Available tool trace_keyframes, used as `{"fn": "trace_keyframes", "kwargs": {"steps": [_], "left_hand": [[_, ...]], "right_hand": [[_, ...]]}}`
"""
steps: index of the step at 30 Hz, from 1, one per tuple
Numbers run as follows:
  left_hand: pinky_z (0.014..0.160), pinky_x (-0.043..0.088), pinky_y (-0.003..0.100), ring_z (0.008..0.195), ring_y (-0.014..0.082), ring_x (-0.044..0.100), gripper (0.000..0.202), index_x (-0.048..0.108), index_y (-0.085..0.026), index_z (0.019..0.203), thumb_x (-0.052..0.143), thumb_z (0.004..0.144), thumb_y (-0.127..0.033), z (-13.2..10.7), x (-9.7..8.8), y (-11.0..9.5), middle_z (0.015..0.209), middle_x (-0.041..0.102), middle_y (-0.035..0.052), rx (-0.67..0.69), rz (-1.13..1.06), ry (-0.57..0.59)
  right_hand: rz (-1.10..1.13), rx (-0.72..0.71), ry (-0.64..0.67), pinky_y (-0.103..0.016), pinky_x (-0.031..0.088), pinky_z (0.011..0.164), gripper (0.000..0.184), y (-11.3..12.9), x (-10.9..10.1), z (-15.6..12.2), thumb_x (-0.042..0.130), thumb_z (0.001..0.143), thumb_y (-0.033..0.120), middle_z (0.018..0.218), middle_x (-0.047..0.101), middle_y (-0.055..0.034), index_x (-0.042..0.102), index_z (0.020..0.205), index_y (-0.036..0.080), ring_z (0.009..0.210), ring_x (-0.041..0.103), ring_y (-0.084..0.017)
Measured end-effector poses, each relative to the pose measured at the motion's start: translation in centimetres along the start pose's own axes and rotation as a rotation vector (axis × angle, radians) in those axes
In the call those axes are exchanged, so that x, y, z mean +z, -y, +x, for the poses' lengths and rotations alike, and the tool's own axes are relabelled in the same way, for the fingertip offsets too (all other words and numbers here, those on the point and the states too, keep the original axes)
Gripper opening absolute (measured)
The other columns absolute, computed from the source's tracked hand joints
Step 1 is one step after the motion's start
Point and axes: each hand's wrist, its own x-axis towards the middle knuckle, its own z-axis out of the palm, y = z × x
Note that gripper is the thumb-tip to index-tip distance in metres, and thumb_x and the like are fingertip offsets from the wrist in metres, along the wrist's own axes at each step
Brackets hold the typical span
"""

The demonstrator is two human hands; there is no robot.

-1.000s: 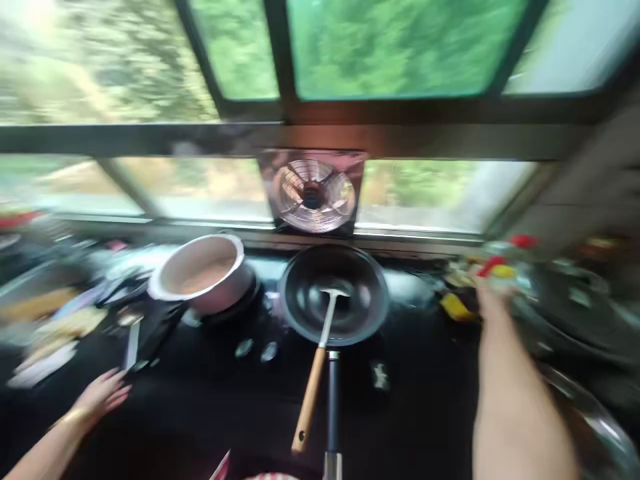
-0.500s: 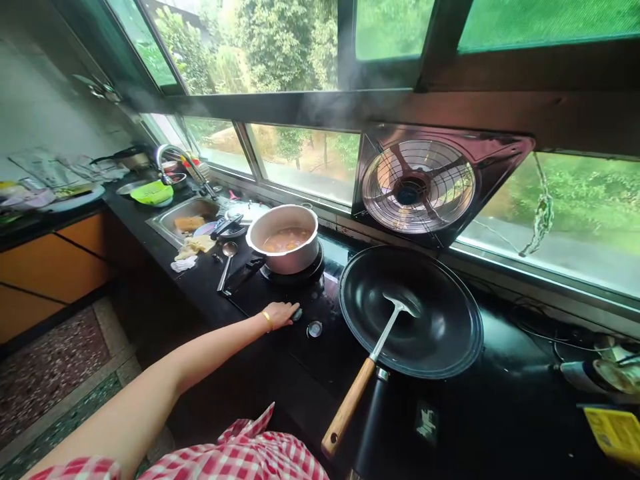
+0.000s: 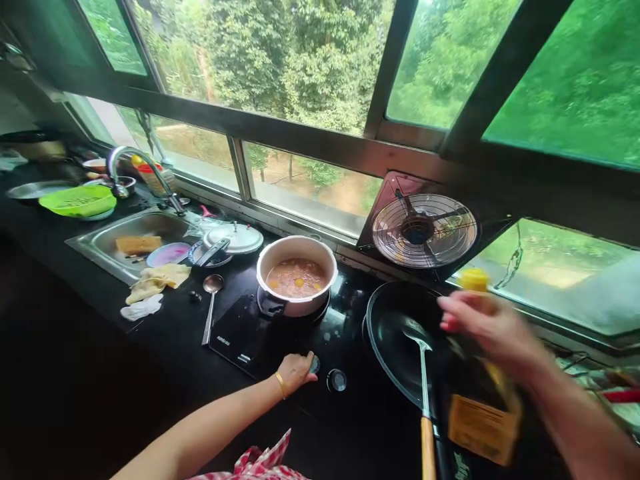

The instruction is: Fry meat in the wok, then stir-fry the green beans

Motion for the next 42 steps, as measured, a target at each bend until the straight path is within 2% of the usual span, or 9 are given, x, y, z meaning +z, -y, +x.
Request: {"fn": "trace_keyframes", "kwargs": {"steps": [3, 6, 8, 10, 14, 19, 25, 39, 42], "left_hand": [[0.077, 0.039, 0.051, 0.077, 0.0395, 0.060, 0.048, 0.065, -0.014, 0.090, 0.078, 0.058, -0.047, 0.3, 0.8, 0.7, 0.053, 0.045, 0.0054, 0.007, 0.079, 0.032], [0.077, 0.039, 0.053, 0.086, 0.0424, 0.060, 0.053, 0.064, -0.009, 0.103, 0.073, 0.066, -0.045, 0.7, 1.0, 0.9, 0.069, 0.059, 0.0196, 0.004, 0.171, 0.114], [0.079, 0.040, 0.053, 0.090, 0.0420, 0.060, 0.056, 0.062, -0.007, 0.112, 0.074, 0.067, -0.039, 0.8, 0.7, 0.7, 0.078, 0.062, 0.0234, -0.013, 0.214, 0.179], [0.080, 0.041, 0.052, 0.093, 0.0403, 0.060, 0.066, 0.056, -0.007, 0.122, 0.076, 0.066, -0.035, 0.6, -0.1, 0.1, 0.084, 0.064, 0.0231, -0.014, 0.289, 0.257], [0.081, 0.044, 0.044, 0.097, 0.0332, 0.059, 0.082, 0.034, -0.010, 0.141, 0.068, 0.073, -0.044, -1.0, -3.1, -1.1, 0.101, 0.064, 0.0192, 0.127, 0.547, 0.454], [0.085, 0.045, 0.039, 0.098, 0.0268, 0.057, 0.058, 0.037, -0.013, 0.138, 0.049, 0.087, -0.038, -3.4, -5.6, 0.3, 0.108, 0.061, 0.0147, 0.203, 0.502, 0.526], [0.089, 0.044, 0.038, 0.100, 0.0234, 0.055, 0.048, 0.038, -0.019, 0.136, 0.037, 0.092, -0.037, -4.2, -5.6, 3.0, 0.109, 0.060, 0.0098, 0.256, 0.372, 0.440], [0.090, 0.044, 0.037, 0.102, 0.0231, 0.056, 0.045, 0.043, -0.017, 0.134, 0.034, 0.093, -0.035, -4.1, -5.9, 2.3, 0.109, 0.061, 0.0111, 0.205, 0.355, 0.473], [0.090, 0.044, 0.037, 0.101, 0.0234, 0.057, 0.046, 0.042, -0.017, 0.135, 0.032, 0.094, -0.036, -4.1, -6.6, 1.5, 0.109, 0.062, 0.0110, 0.201, 0.379, 0.480]], "right_hand": [[-0.098, 0.061, 0.335, -0.028, 0.042, 0.049, 0.027, 4.5, 9.1, 0.3, 0.074, 0.063, 0.033, 0.051, 0.059, -0.0073, 0.057, 0.050, 0.017, 0.045, 0.056, -0.013], [-0.407, 0.015, 0.481, -0.023, 0.033, 0.041, 0.027, 5.9, 17.6, 2.0, 0.067, 0.065, 0.024, 0.042, 0.055, -0.0045, 0.053, 0.043, 0.016, 0.036, 0.047, -0.011], [-0.633, -0.005, 0.575, -0.023, 0.031, 0.041, 0.027, 6.0, 21.1, 3.3, 0.061, 0.067, 0.020, 0.040, 0.053, -0.0029, 0.051, 0.042, 0.016, 0.035, 0.045, -0.010], [-0.827, -0.016, 0.621, -0.022, 0.031, 0.043, 0.020, 6.0, 22.8, 4.5, 0.058, 0.067, 0.020, 0.046, 0.057, -0.0024, 0.054, 0.048, 0.015, 0.040, 0.050, -0.011], [-1.159, -0.088, 0.643, -0.022, 0.034, 0.048, 0.011, 6.6, 23.7, 6.2, 0.056, 0.069, 0.023, 0.070, 0.066, -0.0073, 0.061, 0.069, 0.014, 0.062, 0.060, -0.016], [-1.343, -0.085, 0.728, -0.023, 0.035, 0.051, 0.021, 6.9, 24.3, 6.9, 0.055, 0.071, 0.026, 0.083, 0.067, -0.0123, 0.066, 0.081, 0.010, 0.071, 0.062, -0.020], [-1.419, -0.108, 0.785, -0.025, 0.038, 0.054, 0.032, 7.3, 25.0, 7.5, 0.055, 0.071, 0.028, 0.088, 0.068, -0.0147, 0.068, 0.092, 0.008, 0.074, 0.063, -0.022], [-1.371, -0.182, 0.808, -0.024, 0.037, 0.050, 0.027, 9.2, 25.7, 6.1, 0.058, 0.069, 0.029, 0.083, 0.067, -0.0136, 0.068, 0.086, 0.010, 0.070, 0.063, -0.021], [-1.270, -0.122, 0.711, -0.023, 0.035, 0.048, 0.021, 9.6, 24.7, 6.4, 0.059, 0.069, 0.027, 0.076, 0.067, -0.0110, 0.065, 0.080, 0.011, 0.064, 0.061, -0.019]]}}
